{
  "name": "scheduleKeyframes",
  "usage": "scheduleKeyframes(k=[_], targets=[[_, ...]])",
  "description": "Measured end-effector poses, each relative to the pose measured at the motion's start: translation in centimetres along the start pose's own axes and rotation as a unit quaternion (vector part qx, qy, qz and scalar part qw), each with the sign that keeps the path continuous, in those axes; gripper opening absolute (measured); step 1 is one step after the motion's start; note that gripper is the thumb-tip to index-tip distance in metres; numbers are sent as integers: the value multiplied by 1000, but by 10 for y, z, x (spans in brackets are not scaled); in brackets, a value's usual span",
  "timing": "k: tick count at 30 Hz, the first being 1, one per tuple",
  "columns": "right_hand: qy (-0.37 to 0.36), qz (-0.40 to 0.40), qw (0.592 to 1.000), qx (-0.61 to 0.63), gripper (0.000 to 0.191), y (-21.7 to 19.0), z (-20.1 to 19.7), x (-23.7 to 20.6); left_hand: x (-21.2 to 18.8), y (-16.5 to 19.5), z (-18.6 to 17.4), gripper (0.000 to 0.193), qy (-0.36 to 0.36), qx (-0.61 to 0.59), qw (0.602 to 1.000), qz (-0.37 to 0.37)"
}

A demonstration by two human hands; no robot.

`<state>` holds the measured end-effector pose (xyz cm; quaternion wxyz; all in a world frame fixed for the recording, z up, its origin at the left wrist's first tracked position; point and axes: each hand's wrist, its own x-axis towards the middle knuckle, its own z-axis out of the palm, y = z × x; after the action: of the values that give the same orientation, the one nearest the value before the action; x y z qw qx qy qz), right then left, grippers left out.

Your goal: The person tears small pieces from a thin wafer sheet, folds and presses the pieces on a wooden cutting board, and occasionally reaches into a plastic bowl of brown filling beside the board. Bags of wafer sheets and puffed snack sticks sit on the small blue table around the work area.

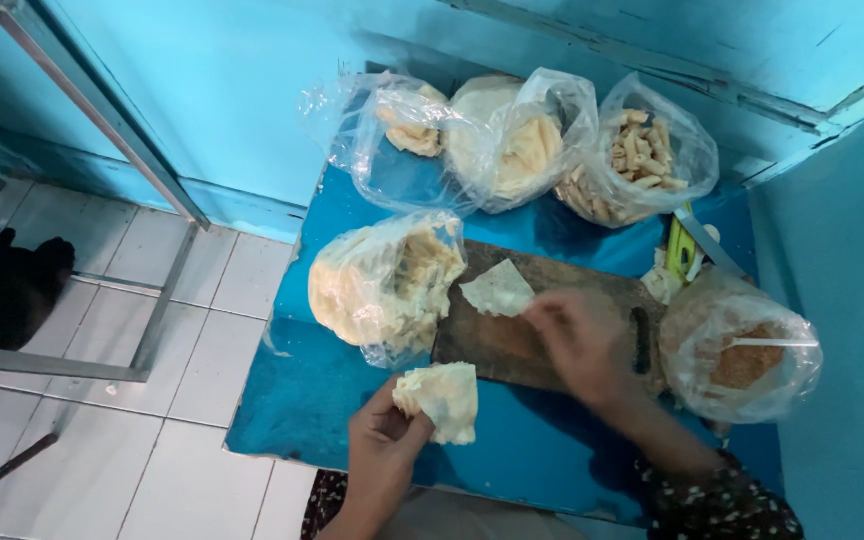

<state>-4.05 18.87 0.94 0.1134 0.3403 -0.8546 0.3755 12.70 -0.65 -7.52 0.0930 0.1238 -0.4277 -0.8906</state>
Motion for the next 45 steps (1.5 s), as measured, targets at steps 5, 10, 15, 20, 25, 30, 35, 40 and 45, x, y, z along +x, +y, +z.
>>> scheduleKeyframes(k=[5,10,15,20,25,30,35,40,45], targets=[[-66,380,790,477,16,36,-18,12,0,1,4,38,0,15,999,-35],[-151,413,689,576,25,44,-19,6,-1,1,4,35,-8,21,998,-56],[-84,334,833,432,22,30,-18,9,-1,-1,1,38,7,21,999,-46],[15,-162,970,-180,16,-11,-12,4,0,-2,1,36,-15,25,999,-39],[-59,-196,961,-185,28,-36,-2,0,1,-3,2,38,0,20,998,-52],[-57,-172,964,-195,25,-35,6,-2,2,-4,3,37,-8,13,999,-40],[-45,-153,971,-179,28,-26,11,-10,1,-3,6,34,-12,1,999,-33],[-102,94,987,78,41,-23,6,-2,2,-2,12,34,7,10,1000,-2],[-87,2,995,42,31,-45,-7,0,7,-7,16,34,33,-9,999,27]])
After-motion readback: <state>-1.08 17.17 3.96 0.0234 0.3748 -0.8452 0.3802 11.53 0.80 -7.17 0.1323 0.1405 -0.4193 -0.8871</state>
